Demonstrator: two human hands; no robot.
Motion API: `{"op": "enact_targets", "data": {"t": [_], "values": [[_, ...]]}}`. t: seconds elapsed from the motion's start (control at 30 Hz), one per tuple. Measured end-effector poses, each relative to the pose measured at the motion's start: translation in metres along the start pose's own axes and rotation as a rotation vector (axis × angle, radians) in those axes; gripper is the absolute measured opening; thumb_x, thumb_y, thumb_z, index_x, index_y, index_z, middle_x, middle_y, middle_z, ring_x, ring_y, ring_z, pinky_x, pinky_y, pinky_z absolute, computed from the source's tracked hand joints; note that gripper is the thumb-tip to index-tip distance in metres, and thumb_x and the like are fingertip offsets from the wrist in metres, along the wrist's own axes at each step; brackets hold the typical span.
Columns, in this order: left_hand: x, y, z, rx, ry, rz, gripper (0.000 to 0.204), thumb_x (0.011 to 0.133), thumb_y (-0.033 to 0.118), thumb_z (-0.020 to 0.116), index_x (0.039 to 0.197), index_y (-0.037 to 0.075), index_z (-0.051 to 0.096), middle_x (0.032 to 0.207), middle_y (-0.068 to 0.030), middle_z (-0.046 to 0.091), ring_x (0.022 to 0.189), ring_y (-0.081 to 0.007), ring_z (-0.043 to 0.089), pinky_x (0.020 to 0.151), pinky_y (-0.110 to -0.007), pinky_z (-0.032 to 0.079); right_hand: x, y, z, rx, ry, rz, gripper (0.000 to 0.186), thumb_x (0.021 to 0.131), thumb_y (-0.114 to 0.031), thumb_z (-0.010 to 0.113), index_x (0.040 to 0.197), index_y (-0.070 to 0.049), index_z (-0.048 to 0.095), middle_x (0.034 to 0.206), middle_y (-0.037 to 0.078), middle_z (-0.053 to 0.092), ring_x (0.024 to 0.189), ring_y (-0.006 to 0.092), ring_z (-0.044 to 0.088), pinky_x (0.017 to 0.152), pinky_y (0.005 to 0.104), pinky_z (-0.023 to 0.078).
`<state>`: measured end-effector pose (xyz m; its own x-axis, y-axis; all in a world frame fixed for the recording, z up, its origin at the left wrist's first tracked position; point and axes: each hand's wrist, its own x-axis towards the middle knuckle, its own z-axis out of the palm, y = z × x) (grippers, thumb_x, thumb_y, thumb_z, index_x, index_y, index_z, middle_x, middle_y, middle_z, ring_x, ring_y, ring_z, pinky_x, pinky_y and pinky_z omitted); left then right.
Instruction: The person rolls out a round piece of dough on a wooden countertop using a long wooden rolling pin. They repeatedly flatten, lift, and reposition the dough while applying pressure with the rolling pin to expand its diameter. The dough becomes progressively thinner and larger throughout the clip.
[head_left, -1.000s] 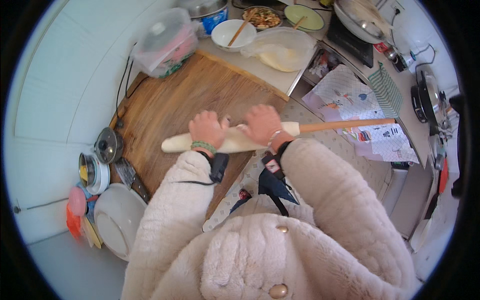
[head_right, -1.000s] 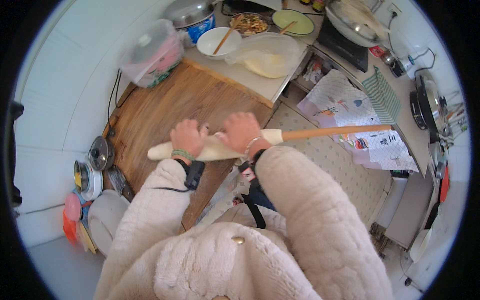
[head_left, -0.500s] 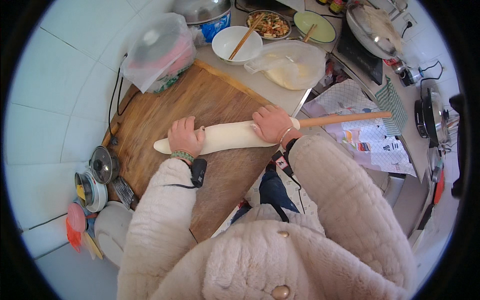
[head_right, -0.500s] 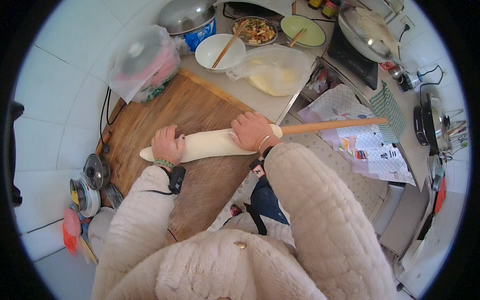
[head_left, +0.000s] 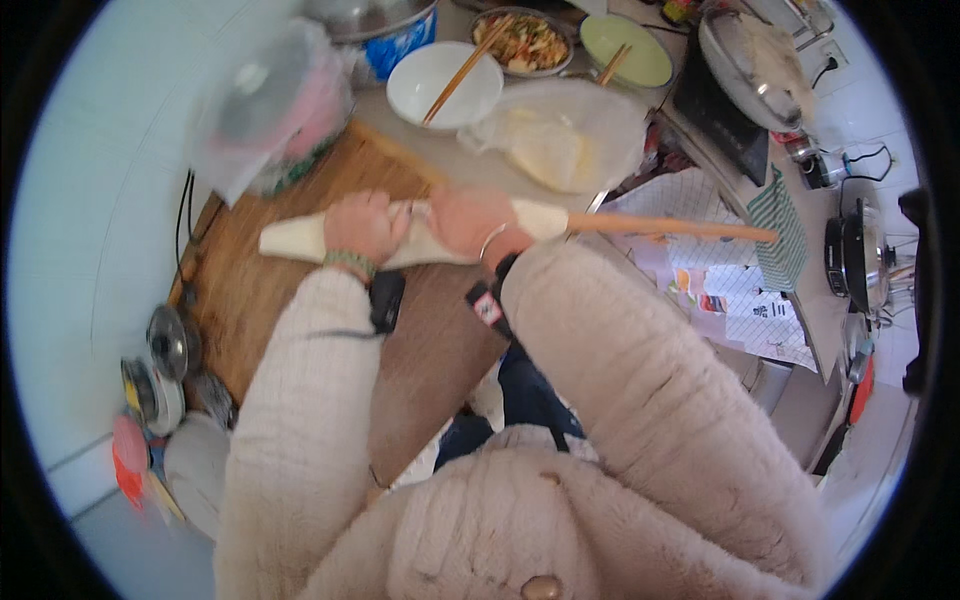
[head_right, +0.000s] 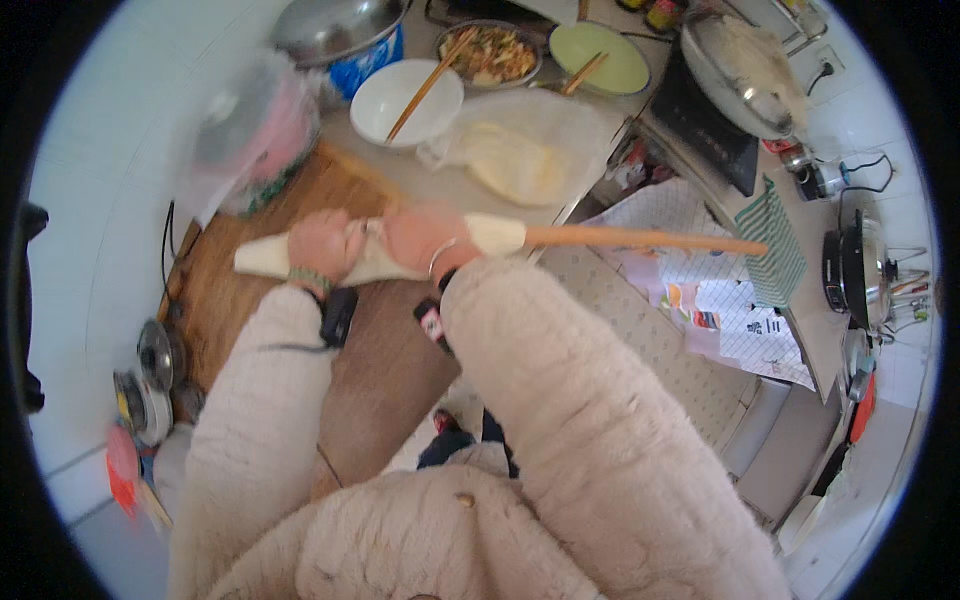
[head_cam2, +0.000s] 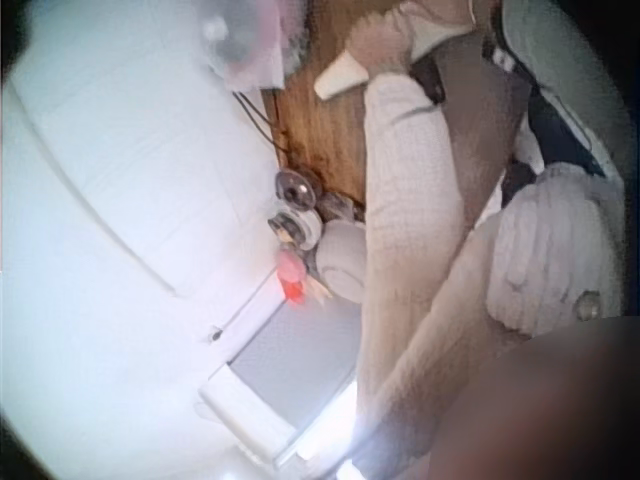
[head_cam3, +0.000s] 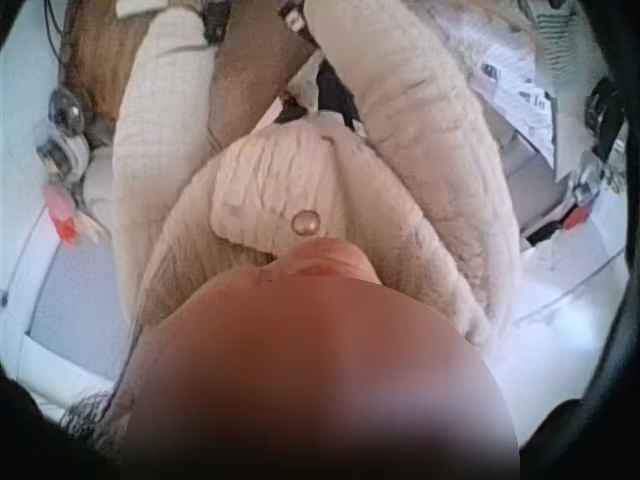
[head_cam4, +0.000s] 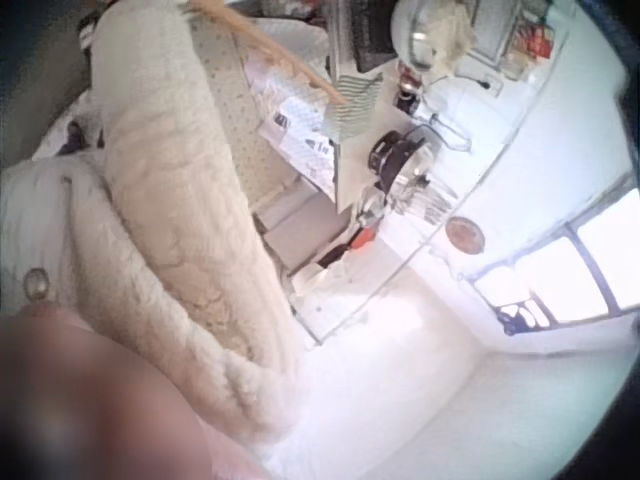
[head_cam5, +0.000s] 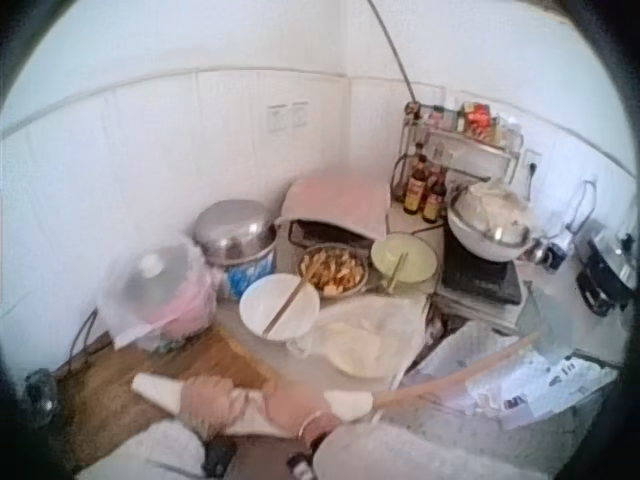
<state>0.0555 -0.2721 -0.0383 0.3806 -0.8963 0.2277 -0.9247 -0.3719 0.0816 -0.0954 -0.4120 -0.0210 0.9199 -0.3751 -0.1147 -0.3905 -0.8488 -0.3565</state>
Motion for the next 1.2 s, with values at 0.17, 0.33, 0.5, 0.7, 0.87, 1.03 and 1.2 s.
{"op": "enact_targets", "data": {"t": [0.17, 0.33, 0.5, 0.7, 0.87, 1.03, 1.2], "values": [[-0.113, 0.077, -0.069, -0.093, -0.194, -0.204, 0.038, 0.08, 0.043, 0.064, 0.082, 0.005, 0.065, 0.083, -0.0168, 0.065, 0.08, -0.0355, 0.063, 0.07, -0.05, 0.048, -0.12, -0.046, -0.004, -0.07, 0.1, -0.189, 0.034, 0.09, -0.038, 0.06, 0.096, -0.004, 0.066, 0.09, 0.017, 0.069, 0.093, 0.0329, 0.066, 0.081, 0.0441, 0.052], [-0.193, 0.111, -0.112, -0.176, -0.332, -0.186, 0.039, 0.079, 0.041, 0.069, 0.094, 0.005, 0.064, 0.096, -0.0138, 0.063, 0.094, -0.036, 0.059, 0.081, -0.051, 0.042, -0.189, -0.078, 0.016, -0.064, -0.061, -0.214, 0.038, 0.092, -0.043, 0.059, 0.094, -0.006, 0.066, 0.094, 0.016, 0.067, 0.093, 0.0342, 0.064, 0.082, 0.0458, 0.048], [-0.18, 0.047, -0.103, -0.132, -0.003, -0.382, 0.04, 0.081, 0.038, 0.069, 0.102, 0.004, 0.064, 0.104, -0.0129, 0.064, 0.105, -0.0358, 0.057, 0.092, -0.051, 0.04, -0.174, -0.054, -0.009, -0.126, -0.044, 0.056, 0.036, 0.093, -0.041, 0.056, 0.102, -0.008, 0.067, 0.105, 0.015, 0.067, 0.103, 0.0344, 0.061, 0.089, 0.0464, 0.046], [-0.257, 0.01, -0.06, -0.09, 0.09, -0.293, 0.072, 0.073, 0.033, 0.072, 0.131, -0.001, 0.049, 0.134, -0.0206, 0.049, 0.131, -0.0402, 0.042, 0.114, -0.059, 0.023, -0.236, -0.002, 0.051, -0.068, 0.404, 0.121, 0.034, 0.096, -0.027, 0.049, 0.118, -0.007, 0.066, 0.112, 0.016, 0.067, 0.106, 0.0351, 0.061, 0.093, 0.0448, 0.046], [-0.137, -0.049, -0.018, -0.058, 0.234, -0.197, 0.047, 0.077, 0.032, 0.067, 0.112, 0.001, 0.064, 0.11, -0.0184, 0.065, 0.108, -0.0373, 0.057, 0.108, -0.055, 0.034, -0.122, 0.039, 0.016, -0.021, 0.303, 0.288, 0.034, 0.097, -0.028, 0.049, 0.117, -0.005, 0.064, 0.107, 0.016, 0.067, 0.101, 0.0378, 0.061, 0.09, 0.0473, 0.046], [-0.081, -0.019, -0.068, -0.052, 0.204, -0.222, 0.052, 0.082, 0.032, 0.067, 0.123, 0.002, 0.059, 0.123, -0.0163, 0.061, 0.124, -0.0385, 0.05, 0.111, -0.062, 0.027, -0.096, -0.009, -0.037, 0.027, 0.463, 0.019, 0.038, 0.09, -0.029, 0.06, 0.12, -0.005, 0.062, 0.11, 0.016, 0.066, 0.103, 0.0379, 0.059, 0.092, 0.0501, 0.044], [-0.115, 0.015, -0.055, -0.067, 0.12, -0.174, 0.063, 0.07, 0.038, 0.075, 0.122, 0.005, 0.06, 0.118, -0.0161, 0.06, 0.113, -0.0357, 0.054, 0.108, -0.059, 0.032, -0.112, -0.019, 0.008, -0.07, 0.36, -0.12, 0.059, 0.082, -0.037, 0.067, 0.129, -0.004, 0.054, 0.119, 0.017, 0.061, 0.104, 0.0357, 0.06, 0.092, 0.0497, 0.045]]}}
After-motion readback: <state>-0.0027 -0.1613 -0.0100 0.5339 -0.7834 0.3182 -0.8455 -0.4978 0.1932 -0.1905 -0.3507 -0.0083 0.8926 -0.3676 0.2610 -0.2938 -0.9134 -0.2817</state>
